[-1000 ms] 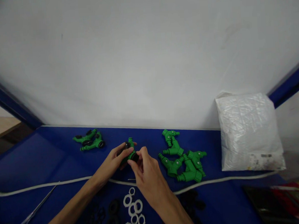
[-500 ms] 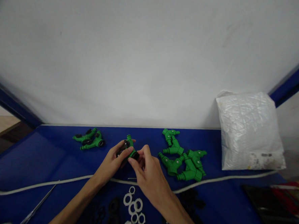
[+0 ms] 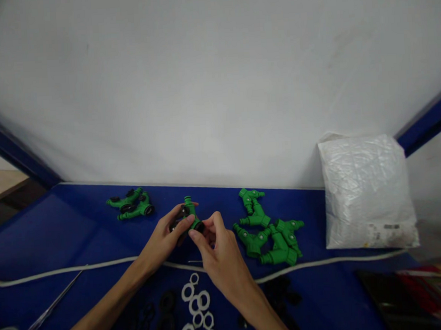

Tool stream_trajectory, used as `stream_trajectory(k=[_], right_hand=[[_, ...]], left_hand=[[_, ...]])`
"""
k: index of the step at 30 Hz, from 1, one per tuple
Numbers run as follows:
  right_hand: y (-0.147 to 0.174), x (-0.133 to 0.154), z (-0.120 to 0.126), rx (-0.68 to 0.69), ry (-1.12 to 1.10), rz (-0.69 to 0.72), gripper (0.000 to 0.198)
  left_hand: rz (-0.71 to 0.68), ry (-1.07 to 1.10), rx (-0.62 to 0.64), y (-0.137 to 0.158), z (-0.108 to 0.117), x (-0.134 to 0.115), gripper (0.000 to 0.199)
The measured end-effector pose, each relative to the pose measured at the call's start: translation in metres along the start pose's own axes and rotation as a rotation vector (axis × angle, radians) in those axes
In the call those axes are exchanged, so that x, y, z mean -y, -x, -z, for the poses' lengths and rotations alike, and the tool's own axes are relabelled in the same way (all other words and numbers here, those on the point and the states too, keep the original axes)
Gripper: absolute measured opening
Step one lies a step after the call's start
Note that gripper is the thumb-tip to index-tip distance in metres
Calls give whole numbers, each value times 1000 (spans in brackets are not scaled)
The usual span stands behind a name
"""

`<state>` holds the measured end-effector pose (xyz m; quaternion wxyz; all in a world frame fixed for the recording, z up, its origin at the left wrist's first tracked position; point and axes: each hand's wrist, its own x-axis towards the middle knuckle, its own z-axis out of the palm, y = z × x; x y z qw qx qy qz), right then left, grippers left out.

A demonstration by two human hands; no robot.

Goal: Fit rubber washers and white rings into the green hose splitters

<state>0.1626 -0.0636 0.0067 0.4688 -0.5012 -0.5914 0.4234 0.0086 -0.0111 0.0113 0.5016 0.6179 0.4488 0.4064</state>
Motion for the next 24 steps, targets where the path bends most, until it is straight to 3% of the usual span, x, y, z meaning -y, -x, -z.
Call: stream_trajectory(k=[20, 22, 24], right_hand=[[-5, 8, -1, 55, -298, -159, 35], [-5, 7, 0, 47, -219, -135, 32], [-4, 6, 2, 3, 17, -26, 26]], left_hand=[[-23, -34, -15, 4, 0, -8, 50], [28, 33, 11, 2, 1, -7, 52], [117, 109, 65, -1, 4, -5, 49]])
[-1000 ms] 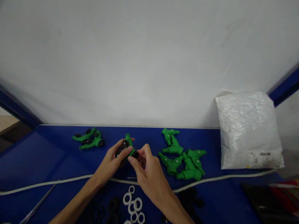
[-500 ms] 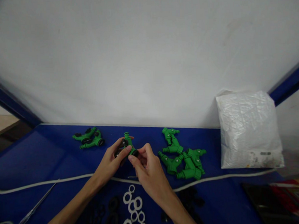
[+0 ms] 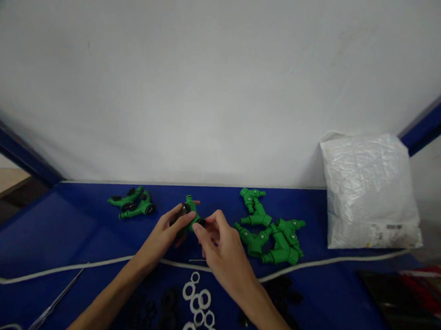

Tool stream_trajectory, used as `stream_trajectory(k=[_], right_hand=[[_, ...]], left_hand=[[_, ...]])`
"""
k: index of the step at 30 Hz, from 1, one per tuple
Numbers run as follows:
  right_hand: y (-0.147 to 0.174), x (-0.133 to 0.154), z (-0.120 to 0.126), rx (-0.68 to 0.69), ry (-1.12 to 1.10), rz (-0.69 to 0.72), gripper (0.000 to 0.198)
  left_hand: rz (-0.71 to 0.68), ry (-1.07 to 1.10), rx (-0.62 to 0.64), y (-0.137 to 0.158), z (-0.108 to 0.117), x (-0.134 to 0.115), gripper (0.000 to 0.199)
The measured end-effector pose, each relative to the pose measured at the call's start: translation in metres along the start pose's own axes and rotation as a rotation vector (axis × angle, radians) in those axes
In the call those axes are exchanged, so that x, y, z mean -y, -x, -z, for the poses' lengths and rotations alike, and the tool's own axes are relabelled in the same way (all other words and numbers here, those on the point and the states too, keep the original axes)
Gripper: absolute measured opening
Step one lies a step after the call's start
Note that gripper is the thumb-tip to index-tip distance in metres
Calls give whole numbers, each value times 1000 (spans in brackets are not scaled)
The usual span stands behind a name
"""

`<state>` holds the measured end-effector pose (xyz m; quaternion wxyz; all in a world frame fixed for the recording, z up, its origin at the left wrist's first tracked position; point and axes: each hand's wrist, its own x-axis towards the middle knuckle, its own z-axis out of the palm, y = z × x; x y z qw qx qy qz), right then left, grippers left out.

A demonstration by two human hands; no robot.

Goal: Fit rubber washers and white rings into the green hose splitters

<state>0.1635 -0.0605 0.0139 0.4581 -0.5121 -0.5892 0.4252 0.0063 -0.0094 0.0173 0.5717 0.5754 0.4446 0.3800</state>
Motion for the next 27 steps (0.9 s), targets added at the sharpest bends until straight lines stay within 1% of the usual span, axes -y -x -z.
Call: stream_trajectory(k=[2, 4, 6, 8, 10, 14, 21, 25, 27], right_hand=[[1, -1, 2, -34, 295, 174, 19], [3, -2, 2, -13, 519, 331, 20], [4, -3, 1, 21, 645, 420, 18], [5, -4, -1, 22, 695, 442, 14], [5, -4, -2, 8, 680, 439, 10], [4, -4, -1, -9, 563, 413, 7], [5, -3, 0, -4, 400, 280, 6], [4, 2, 3, -8, 352, 192, 11], [3, 5, 8, 31, 372, 149, 14]], left_hand=[[94, 47, 68, -3, 3, 2, 43], [152, 67, 109, -5, 7, 5, 39], [171, 74, 119, -6, 8, 8, 38], [166, 75, 115, -6, 8, 9, 37], [146, 74, 109, -6, 6, 8, 36], [92, 70, 77, -4, 0, 5, 36], [46, 55, 29, -3, -1, 4, 45], [61, 116, 26, -3, 0, 5, 41], [96, 169, -6, -5, 2, 6, 39]])
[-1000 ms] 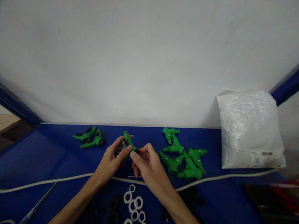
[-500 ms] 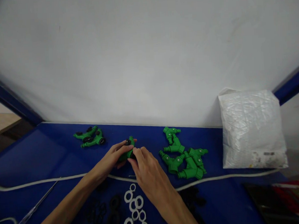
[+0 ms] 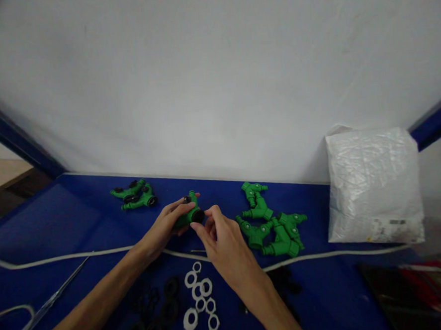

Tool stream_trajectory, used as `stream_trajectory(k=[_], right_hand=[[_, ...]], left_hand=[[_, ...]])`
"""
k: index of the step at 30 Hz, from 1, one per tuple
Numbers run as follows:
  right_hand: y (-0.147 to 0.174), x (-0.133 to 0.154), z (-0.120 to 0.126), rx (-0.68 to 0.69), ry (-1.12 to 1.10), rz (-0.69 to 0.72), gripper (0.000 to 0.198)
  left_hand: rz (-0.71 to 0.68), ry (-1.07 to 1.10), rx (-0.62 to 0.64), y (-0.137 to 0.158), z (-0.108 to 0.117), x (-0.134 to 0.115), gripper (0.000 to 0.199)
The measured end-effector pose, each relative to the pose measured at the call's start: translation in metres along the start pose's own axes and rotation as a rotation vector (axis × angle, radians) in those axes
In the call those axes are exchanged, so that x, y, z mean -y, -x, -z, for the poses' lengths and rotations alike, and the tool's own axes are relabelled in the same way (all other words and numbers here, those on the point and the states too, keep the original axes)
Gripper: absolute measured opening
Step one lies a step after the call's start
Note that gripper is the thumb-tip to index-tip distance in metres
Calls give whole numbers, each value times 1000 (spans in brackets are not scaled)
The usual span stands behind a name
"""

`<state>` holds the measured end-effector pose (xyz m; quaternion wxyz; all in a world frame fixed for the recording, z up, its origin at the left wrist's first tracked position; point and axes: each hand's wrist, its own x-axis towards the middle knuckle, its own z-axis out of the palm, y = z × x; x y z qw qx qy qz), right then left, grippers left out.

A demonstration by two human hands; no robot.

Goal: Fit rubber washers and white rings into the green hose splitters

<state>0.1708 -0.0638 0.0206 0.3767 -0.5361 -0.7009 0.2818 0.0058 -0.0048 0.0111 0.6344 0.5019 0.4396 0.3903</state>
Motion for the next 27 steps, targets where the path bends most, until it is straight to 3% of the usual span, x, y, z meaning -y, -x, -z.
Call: stream_trajectory(k=[5, 7, 10, 15, 21, 27], right_hand=[[4, 6, 14, 339, 152, 31, 18], [8, 8, 16, 475, 181, 39, 11], [15, 7, 16, 580, 240, 33, 20], [18, 1, 11, 599, 332, 73, 20], [18, -2, 6, 492, 290, 147, 17], [10, 4, 6, 380, 75, 144, 15]], left_hand=[[-10, 184, -135, -6, 7, 0, 36], [-15, 243, -131, -7, 9, 0, 36], [10, 329, -98, -8, 10, -1, 36], [74, 467, -52, -9, 10, -2, 33], [118, 517, -3, -8, 9, -2, 35], [118, 332, -22, -7, 8, 1, 41]])
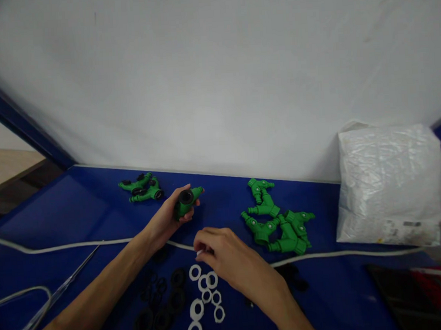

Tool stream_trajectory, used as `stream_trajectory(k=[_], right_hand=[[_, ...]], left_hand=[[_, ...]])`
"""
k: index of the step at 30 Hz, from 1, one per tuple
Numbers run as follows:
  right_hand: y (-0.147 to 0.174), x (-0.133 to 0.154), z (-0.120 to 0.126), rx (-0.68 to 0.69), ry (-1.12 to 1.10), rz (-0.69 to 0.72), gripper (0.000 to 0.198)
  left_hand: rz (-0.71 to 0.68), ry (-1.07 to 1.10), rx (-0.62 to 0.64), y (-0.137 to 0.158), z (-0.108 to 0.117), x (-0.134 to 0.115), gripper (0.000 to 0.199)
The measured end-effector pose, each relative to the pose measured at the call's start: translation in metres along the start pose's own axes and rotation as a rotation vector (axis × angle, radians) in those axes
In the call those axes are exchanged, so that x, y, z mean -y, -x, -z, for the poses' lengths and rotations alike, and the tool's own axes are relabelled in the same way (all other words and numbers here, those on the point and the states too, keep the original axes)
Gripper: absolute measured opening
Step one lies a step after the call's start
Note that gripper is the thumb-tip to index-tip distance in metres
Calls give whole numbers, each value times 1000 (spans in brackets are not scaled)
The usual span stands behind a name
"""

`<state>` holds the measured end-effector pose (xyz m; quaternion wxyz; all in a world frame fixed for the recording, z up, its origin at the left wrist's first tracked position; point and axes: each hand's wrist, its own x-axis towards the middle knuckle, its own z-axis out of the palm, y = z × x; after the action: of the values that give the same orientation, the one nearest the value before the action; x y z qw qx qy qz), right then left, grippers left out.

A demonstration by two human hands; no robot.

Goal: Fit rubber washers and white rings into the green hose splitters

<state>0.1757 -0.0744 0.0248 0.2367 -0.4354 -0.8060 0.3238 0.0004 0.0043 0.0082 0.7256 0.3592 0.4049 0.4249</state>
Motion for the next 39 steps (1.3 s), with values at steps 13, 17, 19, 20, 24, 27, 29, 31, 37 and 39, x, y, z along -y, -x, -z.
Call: stream_trajectory(k=[13, 17, 19, 20, 24, 27, 29, 31, 37, 39], right_hand=[[-11, -6, 7, -512, -445, -45, 6], [-12, -4, 4, -534, -351, 12, 6], [-12, -2, 5, -535, -332, 2, 7], [-12, -2, 5, -535, -337, -10, 6], [-12, -1, 5, -544, -389, -24, 5], [-11, 0, 4, -565, -283, 36, 7], [-10, 1, 4, -586, -153, 100, 10], [-10, 2, 3, -601, -50, 161, 12], [-10, 0, 2, -576, 39, 201, 11], [-10, -1, 2, -575, 40, 200, 10]], left_hand=[[-82, -513, 119, 9, -11, 4, 49], [-86, -508, 132, 10, -11, 4, 51], [-73, -514, 124, 11, -11, 4, 52], [-65, -519, 122, 11, -12, 4, 52], [-48, -503, 131, 12, -14, 4, 52], [-41, -467, 116, 12, -13, 4, 51], [-37, -432, 114, 12, -13, 4, 49], [-31, -402, 117, 12, -12, 4, 48], [13, -413, 108, 10, -10, 5, 48], [7, -412, 110, 10, -9, 6, 47]])
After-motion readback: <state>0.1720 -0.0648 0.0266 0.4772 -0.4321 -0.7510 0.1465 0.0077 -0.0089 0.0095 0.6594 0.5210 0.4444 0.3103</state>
